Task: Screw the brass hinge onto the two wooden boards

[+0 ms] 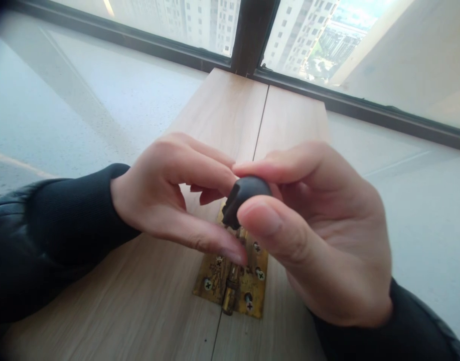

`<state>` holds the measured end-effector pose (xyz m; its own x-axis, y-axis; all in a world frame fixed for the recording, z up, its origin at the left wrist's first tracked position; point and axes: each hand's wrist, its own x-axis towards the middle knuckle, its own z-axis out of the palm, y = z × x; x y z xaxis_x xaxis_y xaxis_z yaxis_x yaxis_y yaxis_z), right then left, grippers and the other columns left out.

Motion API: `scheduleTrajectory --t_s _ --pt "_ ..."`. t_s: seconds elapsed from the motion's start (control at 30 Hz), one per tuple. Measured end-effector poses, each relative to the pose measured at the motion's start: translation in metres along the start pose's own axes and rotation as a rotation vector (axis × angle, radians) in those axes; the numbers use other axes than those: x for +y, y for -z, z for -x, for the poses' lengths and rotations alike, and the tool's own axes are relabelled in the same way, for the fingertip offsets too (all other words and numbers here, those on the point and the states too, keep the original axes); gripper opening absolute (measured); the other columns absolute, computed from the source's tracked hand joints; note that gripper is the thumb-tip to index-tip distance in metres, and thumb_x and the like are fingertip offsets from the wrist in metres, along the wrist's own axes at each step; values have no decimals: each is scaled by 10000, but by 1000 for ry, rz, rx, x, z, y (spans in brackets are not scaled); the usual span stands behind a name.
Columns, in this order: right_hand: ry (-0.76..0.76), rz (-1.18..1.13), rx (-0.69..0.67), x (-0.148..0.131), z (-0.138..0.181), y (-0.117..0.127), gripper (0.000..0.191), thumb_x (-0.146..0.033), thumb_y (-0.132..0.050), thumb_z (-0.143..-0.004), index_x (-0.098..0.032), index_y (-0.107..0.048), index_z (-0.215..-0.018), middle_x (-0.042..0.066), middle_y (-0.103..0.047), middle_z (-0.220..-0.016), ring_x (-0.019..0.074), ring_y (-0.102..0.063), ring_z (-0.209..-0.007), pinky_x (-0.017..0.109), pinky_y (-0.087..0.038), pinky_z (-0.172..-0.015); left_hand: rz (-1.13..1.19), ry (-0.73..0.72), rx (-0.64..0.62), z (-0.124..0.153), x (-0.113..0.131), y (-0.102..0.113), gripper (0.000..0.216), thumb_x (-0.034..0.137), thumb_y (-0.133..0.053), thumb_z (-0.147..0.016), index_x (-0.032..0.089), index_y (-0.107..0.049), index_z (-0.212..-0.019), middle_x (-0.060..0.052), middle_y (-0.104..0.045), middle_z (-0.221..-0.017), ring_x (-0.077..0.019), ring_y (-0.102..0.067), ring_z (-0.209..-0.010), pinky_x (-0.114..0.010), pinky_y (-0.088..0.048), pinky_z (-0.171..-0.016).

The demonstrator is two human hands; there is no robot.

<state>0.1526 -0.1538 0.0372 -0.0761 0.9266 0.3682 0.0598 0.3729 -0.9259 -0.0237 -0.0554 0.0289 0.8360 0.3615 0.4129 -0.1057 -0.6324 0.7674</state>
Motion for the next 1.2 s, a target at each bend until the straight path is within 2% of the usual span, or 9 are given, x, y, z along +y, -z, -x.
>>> scheduleTrajectory --t_s 0.17,0.33,0.47,0.6,0.73,0.87,1.0,1.1,1.2 --pt "-38 111 20 1 -1 4 174 -440 -681 -1014 -345 -807 -1089 -15 -727 -912 233 -732 -817 409 -706 -785 -129 28 126 2 4 -5 351 454 -843 -800 163 -688 -681 26 -483 -605 -96 -411 -583 -283 -334 -560" --pt "-10 78 -90 3 0 9 207 -434 -729 -960 -297 -773 -1109 18 -695 -973 259 -680 -910 467 -669 -907 -118 38 11 -1 8 -1 317 373 -777 -879 136 -677 -694 26 -487 -620 -87 -442 -593 -267 -371 -579" --pt "12 15 -118 -2 1 9 202 -366 -838 -868 -321 -748 -1043 -1 -633 -886 195 -568 -706 445 -642 -713 -4 -15 -62 -1 7 1 243 329 -752 -909 106 -759 -810 27 -493 -644 -75 -430 -589 -240 -396 -582" --pt "14 36 -52 -4 1 2 154 -353 -855 -864 -347 -744 -970 -23 -603 -816 155 -537 -614 350 -494 -477 93 15 -69 1 5 -2 156 273 -743 -917 133 -810 -928 2 -576 -670 -88 -503 -612 -220 -435 -595" --pt "56 -5 -65 8 -3 5 115 -372 -729 -989 -326 -744 -1093 -20 -644 -819 170 -581 -617 385 -585 -523 110 20 -64 1 3 -2 171 309 -729 -912 156 -802 -885 -2 -590 -644 -101 -515 -599 -227 -440 -581" --pt "169 44 -181 13 -4 17 295 -438 -549 -1079 -271 -745 -1224 31 -705 -923 236 -692 -764 447 -630 -648 134 -32 -80 -1 -1 -1 204 270 -663 -915 163 -760 -771 -2 -568 -616 -105 -501 -574 -250 -432 -570" --pt "58 128 -3 7 -2 13 167 -436 -759 -942 -338 -776 -1077 24 -686 -856 277 -708 -805 454 -605 -623 73 -3 -6 0 1 -2 143 281 -769 -843 173 -745 -752 21 -524 -590 -102 -466 -557 -270 -392 -546" --pt "63 35 70 4 -4 4 330 -460 -901 -778 -369 -745 -1055 22 -677 -848 314 -716 -835 474 -610 -619 45 8 14 0 4 -2 257 384 -819 -816 157 -734 -729 32 -469 -578 -97 -425 -560 -279 -357 -541" --pt "79 -18 81 5 -9 3 367 -493 -916 -745 -383 -725 -1038 18 -669 -855 321 -717 -857 473 -614 -618 87 50 -47 -1 4 1 250 370 -808 -835 149 -743 -736 29 -458 -585 -97 -405 -574 -279 -349 -542"
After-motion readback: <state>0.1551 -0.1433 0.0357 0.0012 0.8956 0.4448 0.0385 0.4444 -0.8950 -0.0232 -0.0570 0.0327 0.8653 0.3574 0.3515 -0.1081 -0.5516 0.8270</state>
